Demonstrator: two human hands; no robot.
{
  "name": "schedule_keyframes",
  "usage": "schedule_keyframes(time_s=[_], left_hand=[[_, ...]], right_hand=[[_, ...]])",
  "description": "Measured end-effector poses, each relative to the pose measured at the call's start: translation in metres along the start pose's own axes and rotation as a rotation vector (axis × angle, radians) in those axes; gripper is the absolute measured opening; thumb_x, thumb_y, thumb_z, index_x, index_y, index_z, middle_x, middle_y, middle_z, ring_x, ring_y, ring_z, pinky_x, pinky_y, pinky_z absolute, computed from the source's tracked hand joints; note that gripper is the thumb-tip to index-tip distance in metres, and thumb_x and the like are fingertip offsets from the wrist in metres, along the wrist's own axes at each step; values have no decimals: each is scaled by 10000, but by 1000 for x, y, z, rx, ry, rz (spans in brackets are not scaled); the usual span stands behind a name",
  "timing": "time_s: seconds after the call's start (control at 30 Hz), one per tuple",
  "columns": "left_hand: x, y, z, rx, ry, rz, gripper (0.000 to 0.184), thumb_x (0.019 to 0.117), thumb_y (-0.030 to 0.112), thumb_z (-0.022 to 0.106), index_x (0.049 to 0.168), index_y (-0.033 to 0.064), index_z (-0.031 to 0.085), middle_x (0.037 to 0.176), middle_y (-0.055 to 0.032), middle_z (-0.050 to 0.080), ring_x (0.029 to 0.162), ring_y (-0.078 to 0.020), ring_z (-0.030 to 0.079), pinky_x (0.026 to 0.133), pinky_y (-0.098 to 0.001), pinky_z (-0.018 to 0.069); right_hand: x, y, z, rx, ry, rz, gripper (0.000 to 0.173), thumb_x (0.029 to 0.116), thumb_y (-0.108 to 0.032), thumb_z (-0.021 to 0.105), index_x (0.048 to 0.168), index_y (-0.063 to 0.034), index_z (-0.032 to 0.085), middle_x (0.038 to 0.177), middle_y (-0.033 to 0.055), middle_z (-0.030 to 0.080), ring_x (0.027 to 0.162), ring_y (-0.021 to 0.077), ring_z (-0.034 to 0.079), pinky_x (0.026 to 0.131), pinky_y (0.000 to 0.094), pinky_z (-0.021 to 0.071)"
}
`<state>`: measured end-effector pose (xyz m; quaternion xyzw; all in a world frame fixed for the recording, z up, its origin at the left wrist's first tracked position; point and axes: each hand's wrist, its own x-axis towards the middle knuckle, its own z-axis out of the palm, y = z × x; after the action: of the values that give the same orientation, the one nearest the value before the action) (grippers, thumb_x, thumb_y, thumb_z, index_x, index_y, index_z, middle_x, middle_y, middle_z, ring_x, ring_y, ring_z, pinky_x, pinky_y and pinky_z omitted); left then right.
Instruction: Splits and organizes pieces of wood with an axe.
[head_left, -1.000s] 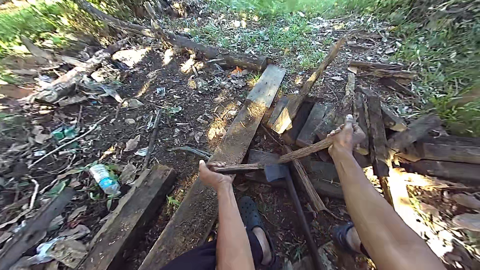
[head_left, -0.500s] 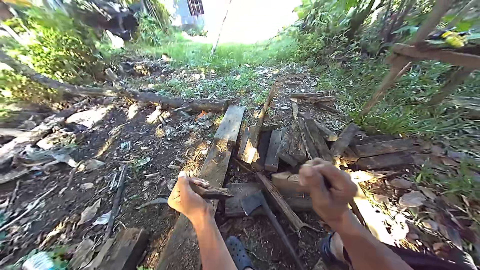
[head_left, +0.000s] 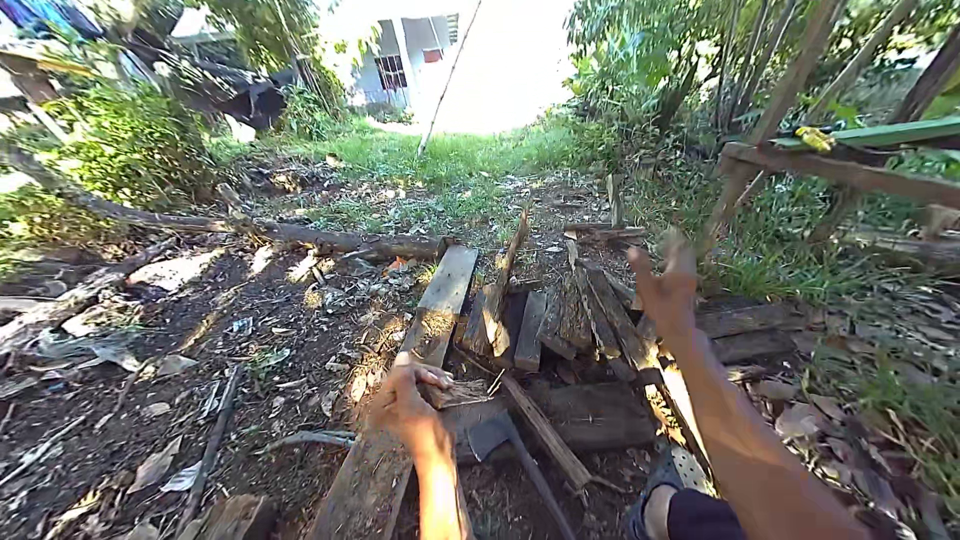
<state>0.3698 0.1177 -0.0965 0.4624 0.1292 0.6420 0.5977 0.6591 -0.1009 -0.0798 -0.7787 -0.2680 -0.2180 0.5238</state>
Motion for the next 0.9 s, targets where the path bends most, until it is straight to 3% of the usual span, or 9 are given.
schedule_keyframes(time_s=[0.03, 0.07, 0.17, 0.3, 0.37, 0.57, 0.67, 0.73, 0.9], left_hand=[[-4, -2, 4, -4, -15, -29, 502, 1069, 134, 389, 611, 70, 585, 525, -51, 613, 443, -171, 619, 465, -340, 577], [-7, -5, 8, -10, -34, -61, 497, 1073, 140, 395, 618, 65, 581, 529, -58, 612, 445, -179, 620, 469, -350, 582], [-15, -9, 19, -68, -61, -201, 515, 1075, 187, 403, 596, 72, 554, 512, -61, 593, 428, -179, 606, 455, -344, 572], [-16, -11, 17, -150, -144, -401, 570, 1101, 290, 352, 593, 87, 513, 496, -61, 560, 415, -192, 592, 446, -371, 568], [-17, -13, 16, -183, -184, -476, 580, 1113, 336, 312, 616, 108, 507, 501, -43, 551, 418, -179, 584, 448, -359, 562], [-18, -32, -3, -115, -270, -781, 661, 1120, 476, 228, 681, 93, 541, 530, -57, 566, 465, -212, 609, 518, -418, 590], [-7, -65, -40, 31, -261, -864, 662, 1116, 493, 271, 1048, -39, 659, 797, -174, 712, 714, -285, 721, 705, -466, 630], [-3, -93, -80, 74, -122, -914, 643, 1112, 519, 261, 1267, -9, 594, 1005, -187, 734, 877, -300, 738, 789, -466, 620], [-22, -143, -162, 158, 423, -979, 557, 1091, 524, 347, 1305, 61, 573, 1088, -132, 722, 893, -258, 715, 770, -449, 584]], right_hand=[[-33, 7, 18, 114, -131, 42, 566, 1027, -463, 572, 1392, -33, 521, 1215, 186, 641, 1061, 287, 667, 875, 517, 577], [-63, 12, 33, 243, -317, 102, 521, 1025, -435, 573, 1343, -22, 575, 1141, 156, 688, 1002, 255, 695, 860, 485, 596], [-137, -2, 68, 443, -669, 227, 761, 872, -476, 758, 1446, -31, 531, 1343, 134, 643, 1190, 232, 656, 990, 433, 571], [-186, -46, 86, 365, -838, 34, 1047, 682, -522, 915, 1508, -57, 469, 1489, 151, 530, 1359, 252, 525, 1137, 455, 456], [-199, -50, 95, 268, -866, -63, 1005, 745, -624, 840, 1498, -62, 484, 1447, 140, 574, 1312, 235, 572, 1114, 445, 479], [-241, -51, 104, 144, -904, 3, 517, 974, -537, 628, 1194, -71, 667, 1000, 102, 726, 929, 242, 714, 843, 503, 579], [-271, -34, 115, 65, -921, 58, 538, 970, -563, 608, 1146, -59, 670, 907, 115, 723, 856, 280, 719, 776, 542, 583], [-285, -22, 115, -9, -1003, 91, 557, 968, -572, 593, 1143, -48, 665, 901, 133, 720, 865, 312, 720, 777, 568, 575], [-231, -12, 102, -238, -1056, 52, 513, 960, -546, 577, 1120, -70, 682, 899, 168, 716, 875, 376, 712, 779, 634, 555]])
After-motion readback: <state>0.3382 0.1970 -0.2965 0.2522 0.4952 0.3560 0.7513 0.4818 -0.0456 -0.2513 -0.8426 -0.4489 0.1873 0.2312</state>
